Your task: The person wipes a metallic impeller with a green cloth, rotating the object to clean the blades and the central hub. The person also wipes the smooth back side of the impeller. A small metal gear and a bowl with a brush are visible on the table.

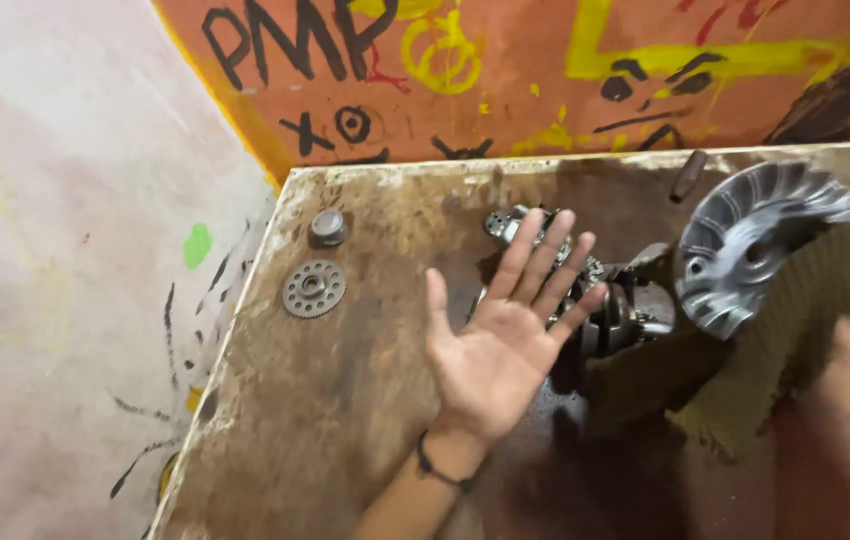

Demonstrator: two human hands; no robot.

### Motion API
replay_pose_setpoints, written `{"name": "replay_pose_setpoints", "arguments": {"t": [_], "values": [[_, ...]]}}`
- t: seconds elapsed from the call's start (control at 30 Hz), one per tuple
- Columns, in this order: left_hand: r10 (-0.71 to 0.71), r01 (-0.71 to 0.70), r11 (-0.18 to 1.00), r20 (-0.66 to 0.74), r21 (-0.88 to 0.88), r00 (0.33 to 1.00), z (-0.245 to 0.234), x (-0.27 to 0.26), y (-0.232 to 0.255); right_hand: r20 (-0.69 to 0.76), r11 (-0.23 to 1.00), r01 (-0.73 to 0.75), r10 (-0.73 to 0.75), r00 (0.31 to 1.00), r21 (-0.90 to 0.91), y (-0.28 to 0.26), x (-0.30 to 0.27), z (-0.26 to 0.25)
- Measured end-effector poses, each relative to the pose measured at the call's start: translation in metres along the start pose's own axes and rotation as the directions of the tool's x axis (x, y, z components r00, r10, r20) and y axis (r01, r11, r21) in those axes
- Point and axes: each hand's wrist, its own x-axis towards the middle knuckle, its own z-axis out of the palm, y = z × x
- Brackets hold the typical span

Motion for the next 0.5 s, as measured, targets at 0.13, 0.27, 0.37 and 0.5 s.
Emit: {"name": "replay_pose_setpoints", "arguments": {"t": [0.13,0.27,0.37,0.5], "values": [[0.042,-0.06,0.982,0.103,0.178,0.994,-0.027,0.034,-0.028,-0.03,0.997,0.016,-0.018,0.999,-0.073,-0.024,-0.042,0.057],[0.073,-0.152,0.94,0.253,0.306,0.965,-0.02,0.045,-0.06,0.075,0.84,0.343,-0.345,0.936,-0.419,-0.142,-0.073,0.197],[0.028,-0.05,0.993,0.194,0.111,0.981,-0.007,0.049,-0.064,0.139,0.802,0.317,-0.287,0.948,-0.506,-0.19,-0.065,0.228],[0.076,-0.077,0.997,0.048,0.016,0.996,-0.024,0.047,-0.08,0.212,0.584,0.387,-0.346,0.914,-0.713,-0.182,-0.062,0.228]]}}
